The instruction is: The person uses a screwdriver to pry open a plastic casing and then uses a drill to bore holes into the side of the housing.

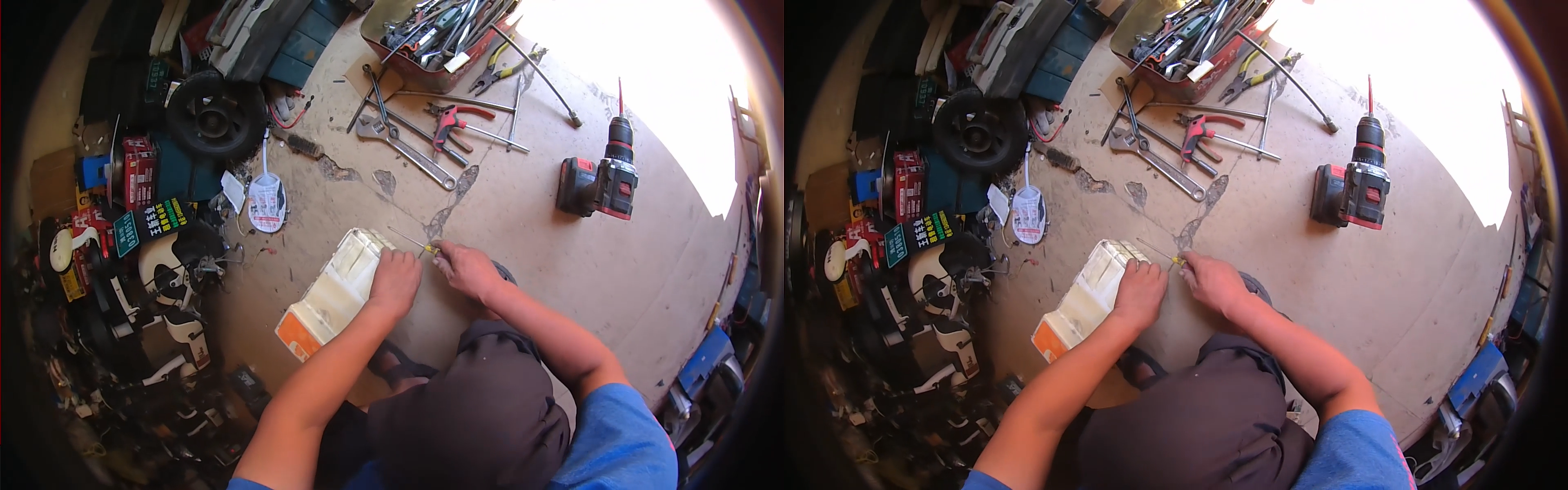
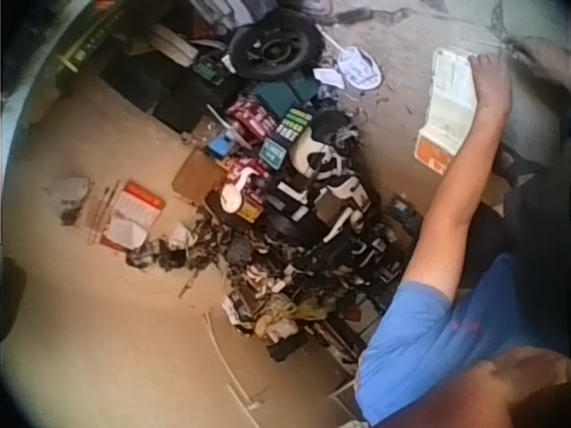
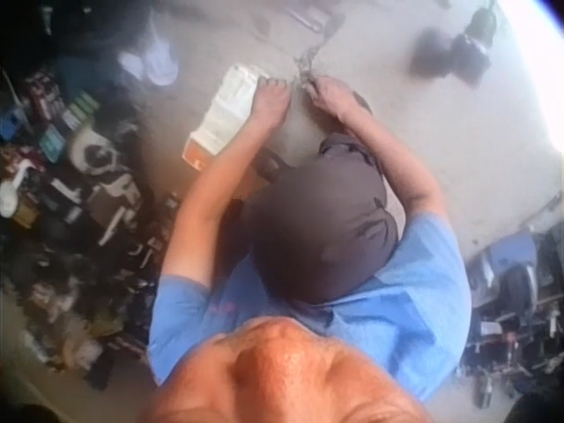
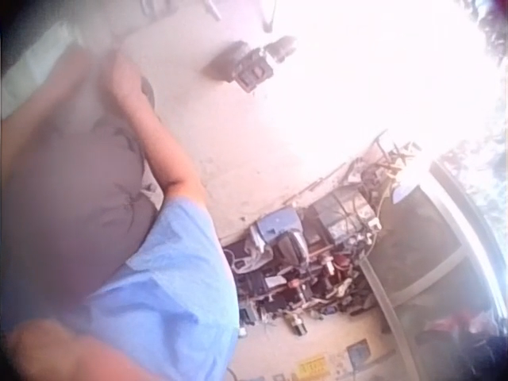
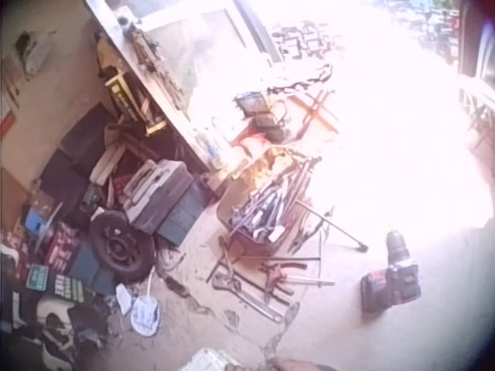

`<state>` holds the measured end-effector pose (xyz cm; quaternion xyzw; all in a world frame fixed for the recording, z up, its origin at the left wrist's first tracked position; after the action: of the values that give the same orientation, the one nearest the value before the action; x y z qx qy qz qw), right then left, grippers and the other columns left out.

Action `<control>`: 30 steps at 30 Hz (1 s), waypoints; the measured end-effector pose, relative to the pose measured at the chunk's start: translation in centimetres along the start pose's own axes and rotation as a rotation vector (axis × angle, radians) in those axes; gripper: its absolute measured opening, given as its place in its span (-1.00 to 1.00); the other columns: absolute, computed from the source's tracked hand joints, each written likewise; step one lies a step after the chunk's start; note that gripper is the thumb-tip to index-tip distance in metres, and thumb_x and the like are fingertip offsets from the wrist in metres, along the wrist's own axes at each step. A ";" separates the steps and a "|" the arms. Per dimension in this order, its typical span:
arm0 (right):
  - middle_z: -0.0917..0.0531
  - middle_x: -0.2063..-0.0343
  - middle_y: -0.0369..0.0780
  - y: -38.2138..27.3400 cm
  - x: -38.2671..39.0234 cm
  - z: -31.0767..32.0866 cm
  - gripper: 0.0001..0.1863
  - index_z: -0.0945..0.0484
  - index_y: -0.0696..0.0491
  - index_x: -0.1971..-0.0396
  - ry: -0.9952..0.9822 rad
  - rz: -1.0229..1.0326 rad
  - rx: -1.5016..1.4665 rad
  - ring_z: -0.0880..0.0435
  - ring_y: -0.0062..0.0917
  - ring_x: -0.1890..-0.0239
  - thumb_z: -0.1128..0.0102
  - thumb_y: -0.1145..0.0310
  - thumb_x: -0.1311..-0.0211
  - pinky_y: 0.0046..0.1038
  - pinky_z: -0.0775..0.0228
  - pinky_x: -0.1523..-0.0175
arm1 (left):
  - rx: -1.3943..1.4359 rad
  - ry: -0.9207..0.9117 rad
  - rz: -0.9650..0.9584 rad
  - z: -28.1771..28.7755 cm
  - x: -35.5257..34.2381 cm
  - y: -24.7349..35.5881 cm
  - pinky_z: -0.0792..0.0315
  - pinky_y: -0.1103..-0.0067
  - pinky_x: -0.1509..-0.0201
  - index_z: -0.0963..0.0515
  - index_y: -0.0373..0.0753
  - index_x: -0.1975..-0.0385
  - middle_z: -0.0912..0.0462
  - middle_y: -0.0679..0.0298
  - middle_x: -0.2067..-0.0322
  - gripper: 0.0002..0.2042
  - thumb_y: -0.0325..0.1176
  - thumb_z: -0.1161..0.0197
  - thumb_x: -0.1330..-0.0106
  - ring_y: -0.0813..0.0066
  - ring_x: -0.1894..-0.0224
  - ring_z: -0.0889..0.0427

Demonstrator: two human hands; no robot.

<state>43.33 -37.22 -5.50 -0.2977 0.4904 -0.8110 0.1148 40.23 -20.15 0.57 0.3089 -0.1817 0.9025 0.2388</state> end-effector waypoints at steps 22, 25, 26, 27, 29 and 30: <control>-0.80 0.27 -0.12 1.2 3.1 6.7 -0.66 -0.75 -0.20 -0.10 -0.411 0.330 0.497 -0.79 -0.10 0.31 -0.23 0.03 -0.47 -0.06 -0.63 0.23 | 0.415 0.477 -0.048 2.8 2.3 -2.6 -0.44 0.32 -0.15 -0.54 -0.21 0.25 -0.54 0.15 0.22 -0.76 -0.46 -0.32 -0.06 0.14 0.04 -0.54; -0.78 0.32 -0.14 0.7 3.9 5.7 -0.67 -0.75 -0.16 -0.06 -0.297 0.276 0.487 -0.79 -0.09 0.31 -0.26 0.06 -0.43 -0.06 -0.64 0.22 | 0.409 0.466 -0.058 2.4 2.0 -2.8 -0.43 0.32 -0.17 -0.56 -0.20 0.25 -0.56 0.16 0.23 -0.72 -0.46 -0.38 0.01 0.14 0.04 -0.54; -0.77 0.32 -0.13 0.9 4.8 5.5 -0.67 -0.75 -0.14 -0.06 -0.248 0.256 0.443 -0.79 -0.08 0.31 -0.25 0.07 -0.44 -0.06 -0.64 0.22 | 0.404 0.399 -0.055 2.0 2.0 -2.8 -0.42 0.31 -0.22 -0.60 -0.21 0.21 -0.59 0.18 0.20 -0.65 -0.40 -0.48 0.05 0.16 -0.01 -0.56; -0.76 0.33 -0.12 1.1 5.3 5.4 -0.67 -0.75 -0.13 -0.05 -0.201 0.244 0.401 -0.78 -0.07 0.30 -0.25 0.07 -0.44 -0.06 -0.64 0.22 | 0.397 0.335 -0.043 2.1 2.0 -2.8 -0.42 0.30 -0.27 -0.65 -0.23 0.18 -0.62 0.19 0.17 -0.59 -0.35 -0.58 0.09 0.17 -0.06 -0.58; -0.77 0.31 -0.11 1.2 6.4 5.9 -0.67 -0.74 -0.12 -0.05 -0.172 0.215 0.369 -0.78 -0.07 0.30 -0.24 0.06 -0.45 -0.06 -0.64 0.21 | 0.348 0.248 -0.056 2.6 1.4 -3.0 -0.42 0.30 -0.28 -0.66 -0.22 0.22 -0.63 0.19 0.18 -0.62 -0.33 -0.58 0.08 0.17 -0.07 -0.58; -0.77 0.29 -0.11 1.1 6.8 6.3 -0.67 -0.74 -0.11 -0.05 -0.142 0.187 0.343 -0.78 -0.07 0.29 -0.23 0.06 -0.46 -0.06 -0.64 0.20 | 0.301 0.166 -0.069 2.8 1.1 -3.0 -0.42 0.31 -0.28 -0.68 -0.21 0.25 -0.64 0.19 0.19 -0.65 -0.30 -0.58 0.07 0.17 -0.07 -0.59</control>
<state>41.55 -45.55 -1.79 -0.2834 0.3615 -0.8454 0.2728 42.44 -18.65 3.89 0.2714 -0.0136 0.9333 0.2348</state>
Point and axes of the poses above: each hand's wrist, its own x-axis away from the middle knuckle, its own z-axis out of the back of the hand, y = z × x, the point moved 3 cm from there along -x, towards the middle knuckle
